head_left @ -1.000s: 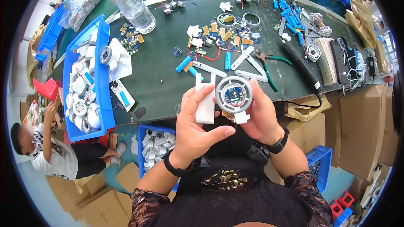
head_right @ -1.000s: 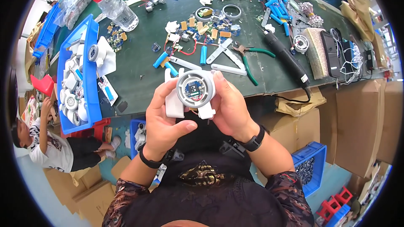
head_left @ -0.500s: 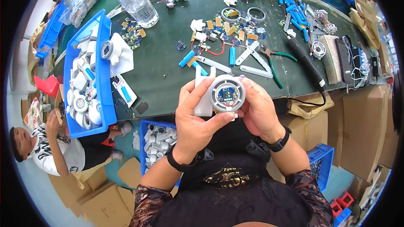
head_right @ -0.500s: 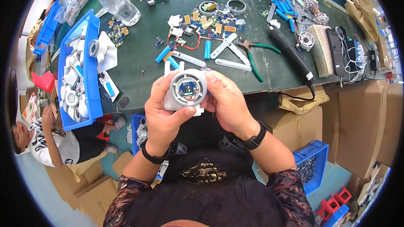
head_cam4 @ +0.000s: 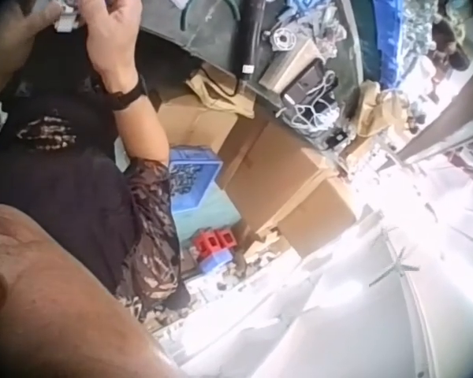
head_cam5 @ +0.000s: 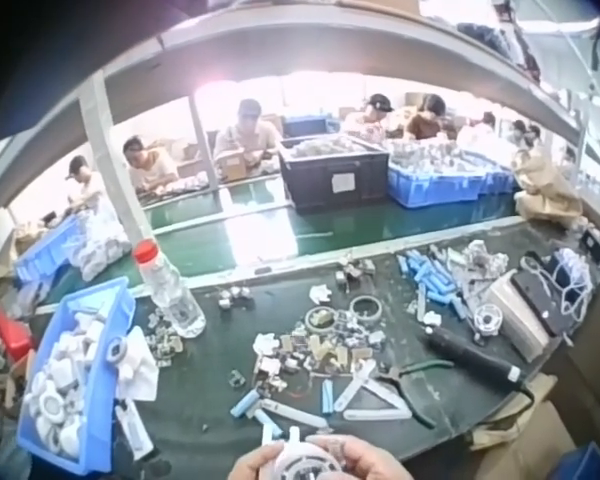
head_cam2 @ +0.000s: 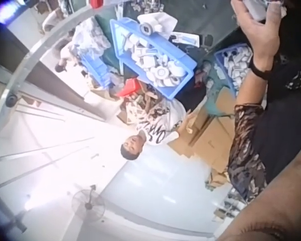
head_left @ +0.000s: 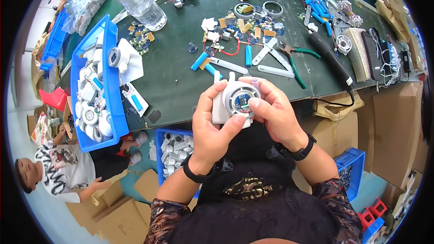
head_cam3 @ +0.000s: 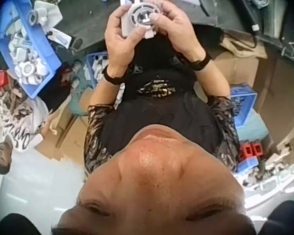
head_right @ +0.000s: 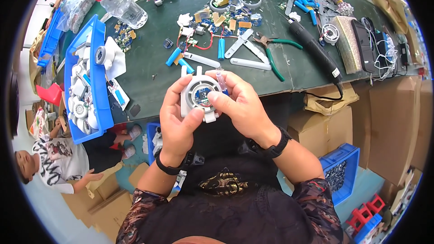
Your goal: The person is assembling electronic components for a dome-shaped camera or sensor device at a factory workbench, using an electric screwdriver and manual placement.
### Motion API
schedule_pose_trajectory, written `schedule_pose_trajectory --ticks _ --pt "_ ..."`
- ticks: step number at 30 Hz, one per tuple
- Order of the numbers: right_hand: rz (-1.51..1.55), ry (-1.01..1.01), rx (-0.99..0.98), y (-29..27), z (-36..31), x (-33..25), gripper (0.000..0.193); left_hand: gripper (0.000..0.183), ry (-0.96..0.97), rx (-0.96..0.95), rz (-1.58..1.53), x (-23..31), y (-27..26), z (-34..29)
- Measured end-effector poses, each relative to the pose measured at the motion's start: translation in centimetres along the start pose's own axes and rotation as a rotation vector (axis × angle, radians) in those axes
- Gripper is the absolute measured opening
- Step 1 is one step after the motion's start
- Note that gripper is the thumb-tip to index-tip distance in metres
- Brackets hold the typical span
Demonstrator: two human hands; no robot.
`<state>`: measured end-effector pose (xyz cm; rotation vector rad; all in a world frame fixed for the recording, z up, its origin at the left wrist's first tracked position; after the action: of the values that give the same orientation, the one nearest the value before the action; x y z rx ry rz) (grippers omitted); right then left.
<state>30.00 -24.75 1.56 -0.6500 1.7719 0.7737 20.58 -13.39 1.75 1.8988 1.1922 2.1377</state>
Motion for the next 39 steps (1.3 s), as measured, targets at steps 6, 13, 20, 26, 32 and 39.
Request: schedule_pose_trajectory --ticks 6,13,20,26,32,39 --pt "-0.066 -0.111 -0.004 0.1 -0.4 0.1 0.049 0.057 -0.042 0.000 0.105 -0.9 -0.8 0.1" --pt "-0.303 -0.099 0.001 0.4 -0.7 -0.8 0.054 0.051 -0.196 0.002 -0.098 -0.8 -0.5 -0.2" --pt "-0.777 -0.275 0.102 -1.7 -1.2 -5.0 0.057 0.058 -0.124 0.075 -0.155 -0.5 -0.4 0.6" --pt "-1.453 -0.395 0.409 -10.1 5.4 -9.9 0.029 0.068 -0.070 0.076 -0.203 1.4 -3.9 1.0" --pt "-1.775 -0.462 0.322 -16.2 14.2 -9.1 0.026 0.056 -0.084 0.043 -0.437 -0.6 -5.9 2.1" --pt "-1.660 -0.341 0.322 -18.2 16.1 -8.5 0.031 0.042 -0.114 -0.010 -0.270 0.4 -3.7 1.6"
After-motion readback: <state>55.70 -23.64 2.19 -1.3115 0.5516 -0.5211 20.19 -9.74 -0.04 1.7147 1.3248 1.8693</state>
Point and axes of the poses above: each hand's wrist, its own z-axis towards the middle knuckle, its own y-axis out of the palm, x = y × z, the point moved 6 cm from there along z, towards the middle knuckle, and after that the axes turned 15 degrees about -z, right-handed, at the moved point
